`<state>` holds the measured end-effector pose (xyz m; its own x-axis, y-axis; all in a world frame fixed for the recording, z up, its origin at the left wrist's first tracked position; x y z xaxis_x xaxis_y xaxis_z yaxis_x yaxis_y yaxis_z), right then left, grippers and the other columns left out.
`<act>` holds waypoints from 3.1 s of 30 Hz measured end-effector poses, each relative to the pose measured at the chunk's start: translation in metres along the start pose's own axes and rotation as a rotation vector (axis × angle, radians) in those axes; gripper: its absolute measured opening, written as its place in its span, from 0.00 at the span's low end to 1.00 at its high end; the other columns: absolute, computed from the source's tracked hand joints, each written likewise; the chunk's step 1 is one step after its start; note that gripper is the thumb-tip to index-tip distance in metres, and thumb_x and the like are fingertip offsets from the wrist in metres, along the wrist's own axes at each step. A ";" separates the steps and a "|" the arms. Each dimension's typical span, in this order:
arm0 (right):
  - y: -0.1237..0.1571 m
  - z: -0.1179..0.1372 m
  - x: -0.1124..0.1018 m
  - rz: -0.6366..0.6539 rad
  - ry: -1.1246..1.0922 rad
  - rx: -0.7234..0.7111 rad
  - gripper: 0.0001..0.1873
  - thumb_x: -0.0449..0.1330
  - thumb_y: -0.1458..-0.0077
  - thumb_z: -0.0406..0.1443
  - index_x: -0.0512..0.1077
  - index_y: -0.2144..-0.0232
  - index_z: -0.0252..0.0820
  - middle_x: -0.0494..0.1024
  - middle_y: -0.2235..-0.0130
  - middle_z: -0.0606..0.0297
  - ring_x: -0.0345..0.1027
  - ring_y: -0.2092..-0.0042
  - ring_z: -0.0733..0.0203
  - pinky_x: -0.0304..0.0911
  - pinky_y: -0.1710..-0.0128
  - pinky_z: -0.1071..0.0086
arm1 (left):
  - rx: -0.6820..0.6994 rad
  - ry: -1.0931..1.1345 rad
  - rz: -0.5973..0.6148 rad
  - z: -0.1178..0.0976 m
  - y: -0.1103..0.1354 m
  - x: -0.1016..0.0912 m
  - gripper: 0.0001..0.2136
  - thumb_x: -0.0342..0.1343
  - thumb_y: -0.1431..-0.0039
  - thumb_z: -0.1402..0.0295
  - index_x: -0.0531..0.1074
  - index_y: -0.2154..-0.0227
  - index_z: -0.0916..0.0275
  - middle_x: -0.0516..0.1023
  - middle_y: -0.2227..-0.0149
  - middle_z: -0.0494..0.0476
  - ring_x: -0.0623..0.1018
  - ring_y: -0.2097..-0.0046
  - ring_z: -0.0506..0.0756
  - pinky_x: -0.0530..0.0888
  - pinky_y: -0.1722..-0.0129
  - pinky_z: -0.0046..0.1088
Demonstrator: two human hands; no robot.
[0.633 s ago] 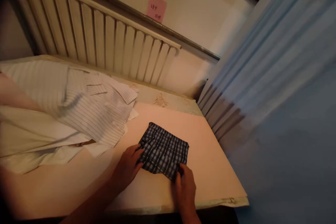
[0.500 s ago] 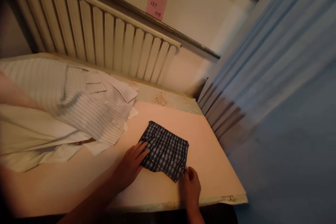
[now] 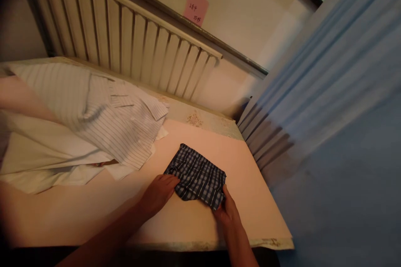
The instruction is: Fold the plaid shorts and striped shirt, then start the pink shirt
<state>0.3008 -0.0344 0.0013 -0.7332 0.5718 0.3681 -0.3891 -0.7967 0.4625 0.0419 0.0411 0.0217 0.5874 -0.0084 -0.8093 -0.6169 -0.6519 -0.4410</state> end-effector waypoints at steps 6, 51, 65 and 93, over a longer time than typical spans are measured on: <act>0.006 0.005 0.017 0.120 -0.067 -0.100 0.20 0.62 0.50 0.54 0.75 0.64 0.47 0.81 0.61 0.64 0.73 0.54 0.57 0.68 0.53 0.58 | -0.108 0.016 0.024 0.003 -0.005 -0.005 0.10 0.47 0.38 0.73 0.71 0.58 0.57 0.77 0.64 0.54 0.73 0.57 0.56 0.67 0.56 0.35; 0.079 0.004 0.065 0.176 1.539 -1.074 0.25 0.50 0.39 0.37 0.60 0.39 0.44 0.61 0.37 0.58 0.53 0.36 0.52 0.53 0.38 0.51 | 0.099 -0.134 0.056 0.012 0.015 0.012 0.21 0.45 0.37 0.76 0.64 0.43 0.54 0.68 0.40 0.53 0.63 0.37 0.57 0.54 0.40 0.45; 0.071 -0.056 0.072 0.270 1.832 -1.157 0.34 0.58 0.43 0.42 0.56 0.37 0.43 0.58 0.35 0.56 0.47 0.34 0.49 0.46 0.36 0.45 | 0.047 -0.180 0.086 0.016 0.018 0.016 0.20 0.45 0.35 0.70 0.62 0.42 0.53 0.65 0.37 0.52 0.61 0.36 0.57 0.55 0.40 0.49; 0.067 -0.063 0.064 0.237 1.812 -1.245 0.31 0.55 0.42 0.37 0.55 0.37 0.41 0.60 0.36 0.55 0.50 0.35 0.50 0.48 0.37 0.45 | -0.273 0.101 0.035 0.044 0.014 -0.005 0.32 0.48 0.55 0.81 0.58 0.42 0.65 0.70 0.51 0.63 0.68 0.47 0.59 0.67 0.46 0.38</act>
<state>0.1926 -0.0639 0.0045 -0.1003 0.3193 -0.9423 0.2451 -0.9100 -0.3344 0.0071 0.0657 0.0021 0.6262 -0.1012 -0.7731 -0.4821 -0.8295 -0.2819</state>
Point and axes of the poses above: each hand's wrist, its own y-axis away from the middle knuckle, its own x-axis out of the palm, z = x × y, the point moved 5 cm from there along -y, towards the middle knuckle
